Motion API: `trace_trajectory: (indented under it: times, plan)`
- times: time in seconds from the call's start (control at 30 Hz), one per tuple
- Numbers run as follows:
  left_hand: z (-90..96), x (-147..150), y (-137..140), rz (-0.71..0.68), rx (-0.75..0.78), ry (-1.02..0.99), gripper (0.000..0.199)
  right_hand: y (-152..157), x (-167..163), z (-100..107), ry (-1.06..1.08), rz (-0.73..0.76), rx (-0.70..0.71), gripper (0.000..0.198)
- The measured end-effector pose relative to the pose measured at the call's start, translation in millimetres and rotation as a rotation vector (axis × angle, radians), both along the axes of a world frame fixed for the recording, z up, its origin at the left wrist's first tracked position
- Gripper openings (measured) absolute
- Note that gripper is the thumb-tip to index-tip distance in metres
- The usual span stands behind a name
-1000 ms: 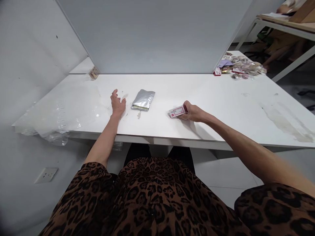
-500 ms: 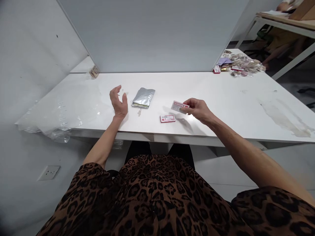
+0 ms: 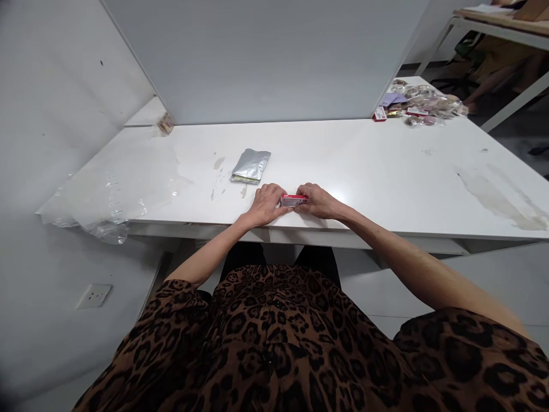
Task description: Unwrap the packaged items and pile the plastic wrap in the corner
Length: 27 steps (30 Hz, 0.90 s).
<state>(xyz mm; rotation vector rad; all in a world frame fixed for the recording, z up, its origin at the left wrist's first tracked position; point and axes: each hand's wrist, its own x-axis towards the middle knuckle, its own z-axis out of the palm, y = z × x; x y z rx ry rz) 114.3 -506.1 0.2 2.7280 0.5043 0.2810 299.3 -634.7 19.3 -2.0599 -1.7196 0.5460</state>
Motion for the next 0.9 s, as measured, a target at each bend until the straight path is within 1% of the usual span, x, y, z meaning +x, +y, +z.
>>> trace_trajectory:
  times: [0.07,0.13,0.17,0.23,0.3,0.37,0.5,0.57,0.6,0.63,0.7,0.77,0.83,0.9]
  plan:
    - [-1.0,1.6,0.0,-0.011,-0.045,-0.042,0.035,-3.4,0.8,0.0,0.034,-0.006,0.004,0.039]
    - [-3.5,2.7,-2.4,-0.022,-0.105,-0.097,0.033,-7.1,2.7,0.9,0.052,0.033,0.03,0.05]
    - [-5.0,3.2,-4.1,-0.03,-0.143,-0.123,0.033,-9.0,3.6,2.1,0.056,0.074,0.039,0.051]
    - [-7.2,3.8,-7.2,-0.04,-0.217,-0.161,0.034,-13.2,4.8,6.6,0.083,0.156,0.043,0.047]
    - [-8.1,3.8,-8.1,-0.032,-0.277,-0.183,0.035,-18.1,4.6,12.9,0.144,0.176,0.038,0.046]
    - [-8.3,3.1,-6.4,-0.013,-0.337,-0.204,0.034,-23.2,4.3,18.7,0.201,0.115,0.029,0.049]
    - [-10.1,-0.5,-0.9,0.051,-0.455,-0.268,0.036,-31.4,11.0,20.8,0.342,-0.125,0.024,0.061]
    - [-11.5,-3.1,-0.2,0.061,-0.478,-0.291,0.035,-34.2,18.5,17.8,0.405,-0.221,0.058,0.068]
    - [-12.0,-4.2,-0.5,0.046,-0.48,-0.298,0.031,-35.4,22.3,16.4,0.412,-0.24,0.067,0.07]
    - [-12.3,-5.0,-1.1,0.02,-0.479,-0.302,0.025,-36.6,25.5,15.3,0.405,-0.235,0.061,0.07]
    - [-12.3,-5.1,-2.1,-0.043,-0.466,-0.309,0.012,-38.7,28.8,15.1,0.368,-0.177,0.017,0.068]
    - [-12.2,-2.7,-1.9,-0.082,-0.44,-0.312,0.009,-39.8,27.4,17.2,0.335,-0.094,-0.029,0.063]
    - [-12.6,1.9,-0.2,-0.069,-0.423,-0.307,0.015,-39.6,22.3,20.3,0.308,-0.054,-0.044,0.063]
    - [-13.6,7.2,2.1,-0.032,-0.43,-0.293,0.032,-38.4,16.0,22.1,0.284,-0.067,-0.033,0.069]
